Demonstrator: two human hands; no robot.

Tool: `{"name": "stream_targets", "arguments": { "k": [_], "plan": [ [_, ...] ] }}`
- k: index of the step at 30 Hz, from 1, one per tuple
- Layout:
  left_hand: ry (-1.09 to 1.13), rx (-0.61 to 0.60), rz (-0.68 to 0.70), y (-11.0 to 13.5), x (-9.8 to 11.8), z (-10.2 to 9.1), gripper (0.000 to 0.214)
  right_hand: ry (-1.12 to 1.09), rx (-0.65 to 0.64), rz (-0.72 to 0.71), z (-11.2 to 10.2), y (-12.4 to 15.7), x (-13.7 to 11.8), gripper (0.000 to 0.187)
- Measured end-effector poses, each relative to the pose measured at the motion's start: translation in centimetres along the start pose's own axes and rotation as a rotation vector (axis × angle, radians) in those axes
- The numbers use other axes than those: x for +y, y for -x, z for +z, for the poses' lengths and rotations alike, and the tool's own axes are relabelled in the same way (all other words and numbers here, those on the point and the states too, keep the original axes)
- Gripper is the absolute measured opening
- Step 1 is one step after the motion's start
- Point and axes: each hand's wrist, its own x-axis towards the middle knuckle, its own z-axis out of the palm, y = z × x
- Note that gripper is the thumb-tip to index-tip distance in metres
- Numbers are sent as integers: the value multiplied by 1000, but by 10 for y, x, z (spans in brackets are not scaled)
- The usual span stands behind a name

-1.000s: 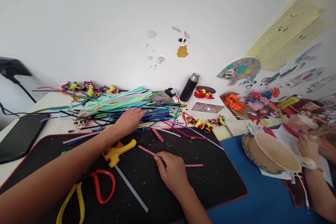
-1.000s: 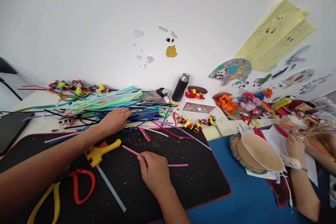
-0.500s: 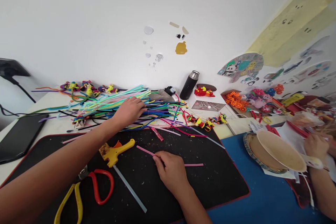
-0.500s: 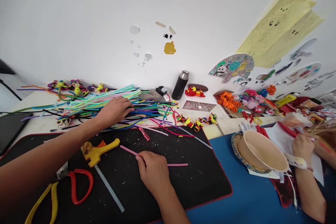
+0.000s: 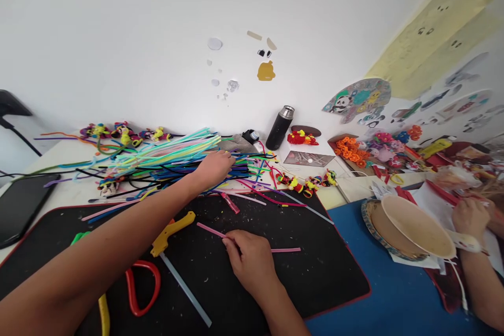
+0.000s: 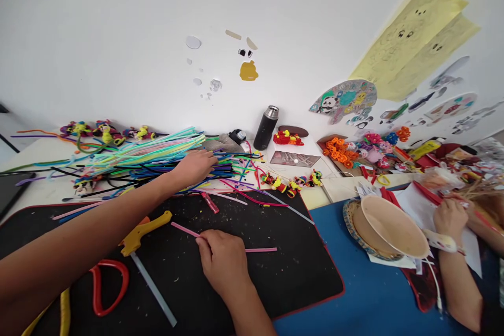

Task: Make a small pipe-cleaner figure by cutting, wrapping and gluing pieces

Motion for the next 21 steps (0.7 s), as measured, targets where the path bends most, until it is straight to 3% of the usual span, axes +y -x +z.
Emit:
{"name": "stream_targets", "arguments": {
  "k": [13, 21],
  "plan": [
    [57, -9, -11, -1, 1, 6, 16, 26, -10, 1, 0, 0, 1, 21],
    [254, 40, -206, -6, -10, -1, 20, 35, -12, -5, 1, 0, 0, 20]
  ]
}}
